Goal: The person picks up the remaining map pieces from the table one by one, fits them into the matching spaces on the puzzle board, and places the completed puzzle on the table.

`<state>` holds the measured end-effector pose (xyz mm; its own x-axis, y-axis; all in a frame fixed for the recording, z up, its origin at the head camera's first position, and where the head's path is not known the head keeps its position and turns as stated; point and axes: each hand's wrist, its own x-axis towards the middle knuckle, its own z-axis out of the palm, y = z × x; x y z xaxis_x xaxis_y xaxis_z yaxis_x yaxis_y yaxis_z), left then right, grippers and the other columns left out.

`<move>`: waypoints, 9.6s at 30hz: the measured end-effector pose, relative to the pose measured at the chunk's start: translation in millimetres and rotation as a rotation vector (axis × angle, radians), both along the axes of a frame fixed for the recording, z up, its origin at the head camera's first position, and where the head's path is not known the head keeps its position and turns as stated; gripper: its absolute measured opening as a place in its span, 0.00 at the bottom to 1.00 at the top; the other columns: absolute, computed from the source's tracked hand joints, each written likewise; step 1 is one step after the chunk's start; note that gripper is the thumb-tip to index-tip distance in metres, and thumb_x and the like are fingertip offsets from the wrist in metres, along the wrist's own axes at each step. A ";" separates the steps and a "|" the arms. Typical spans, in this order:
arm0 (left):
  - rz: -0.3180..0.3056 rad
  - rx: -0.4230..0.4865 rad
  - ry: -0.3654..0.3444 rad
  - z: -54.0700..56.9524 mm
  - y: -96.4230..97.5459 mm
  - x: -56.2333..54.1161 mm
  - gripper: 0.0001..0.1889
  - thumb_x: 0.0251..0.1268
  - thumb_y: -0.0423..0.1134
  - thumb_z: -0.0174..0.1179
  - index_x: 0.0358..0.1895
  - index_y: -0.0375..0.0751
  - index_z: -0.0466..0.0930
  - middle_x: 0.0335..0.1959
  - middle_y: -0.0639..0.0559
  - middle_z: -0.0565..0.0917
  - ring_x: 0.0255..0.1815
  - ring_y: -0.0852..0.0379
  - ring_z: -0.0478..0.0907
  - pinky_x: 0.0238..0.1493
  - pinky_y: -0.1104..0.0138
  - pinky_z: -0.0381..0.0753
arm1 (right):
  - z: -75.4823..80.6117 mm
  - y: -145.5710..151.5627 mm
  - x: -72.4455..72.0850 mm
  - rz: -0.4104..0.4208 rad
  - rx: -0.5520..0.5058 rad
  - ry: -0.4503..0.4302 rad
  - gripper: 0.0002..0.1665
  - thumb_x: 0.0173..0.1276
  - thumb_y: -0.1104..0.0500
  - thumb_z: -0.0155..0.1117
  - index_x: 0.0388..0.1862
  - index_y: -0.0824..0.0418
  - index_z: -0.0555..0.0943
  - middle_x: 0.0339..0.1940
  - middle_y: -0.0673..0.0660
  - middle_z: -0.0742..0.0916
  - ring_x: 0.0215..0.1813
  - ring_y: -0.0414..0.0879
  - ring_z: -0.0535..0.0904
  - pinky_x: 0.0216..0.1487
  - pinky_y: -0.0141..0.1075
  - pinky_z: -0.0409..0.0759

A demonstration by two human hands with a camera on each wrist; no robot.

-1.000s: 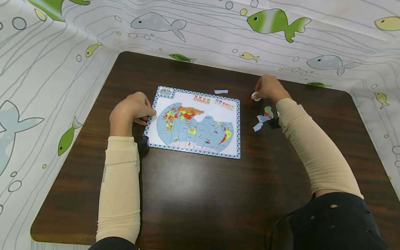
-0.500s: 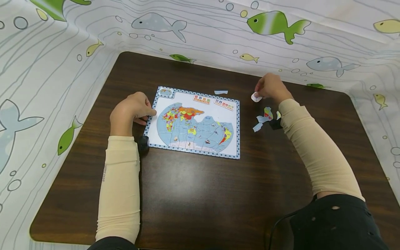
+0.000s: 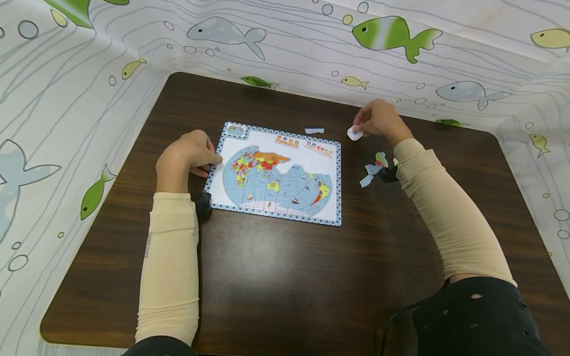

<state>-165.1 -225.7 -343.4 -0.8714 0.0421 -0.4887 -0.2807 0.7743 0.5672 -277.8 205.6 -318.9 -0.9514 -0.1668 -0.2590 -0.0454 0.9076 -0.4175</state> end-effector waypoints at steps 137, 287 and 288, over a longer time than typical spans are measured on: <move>-0.013 0.000 -0.013 6.7 0.3 1.4 0.14 0.77 0.39 0.65 0.47 0.30 0.74 0.39 0.38 0.77 0.32 0.49 0.83 0.34 0.61 0.92 | 6.1 -147.4 8.4 0.091 -0.067 -0.042 0.12 0.77 0.58 0.71 0.53 0.63 0.90 0.54 0.61 0.90 0.50 0.53 0.84 0.59 0.41 0.90; -0.015 0.022 -0.012 5.3 -0.5 -0.9 0.12 0.77 0.37 0.64 0.47 0.29 0.75 0.36 0.40 0.77 0.30 0.52 0.82 0.33 0.62 0.93 | -22.0 -174.4 48.0 0.434 -0.012 0.053 0.05 0.73 0.63 0.72 0.41 0.60 0.93 0.45 0.57 0.92 0.46 0.49 0.80 0.50 0.38 0.84; -0.015 0.020 -0.012 5.5 -0.6 -1.0 0.12 0.77 0.37 0.63 0.47 0.29 0.75 0.36 0.40 0.77 0.29 0.52 0.82 0.33 0.62 0.93 | -21.9 -174.9 49.7 0.444 -0.001 0.071 0.06 0.74 0.63 0.71 0.41 0.60 0.93 0.45 0.57 0.92 0.46 0.49 0.81 0.50 0.39 0.85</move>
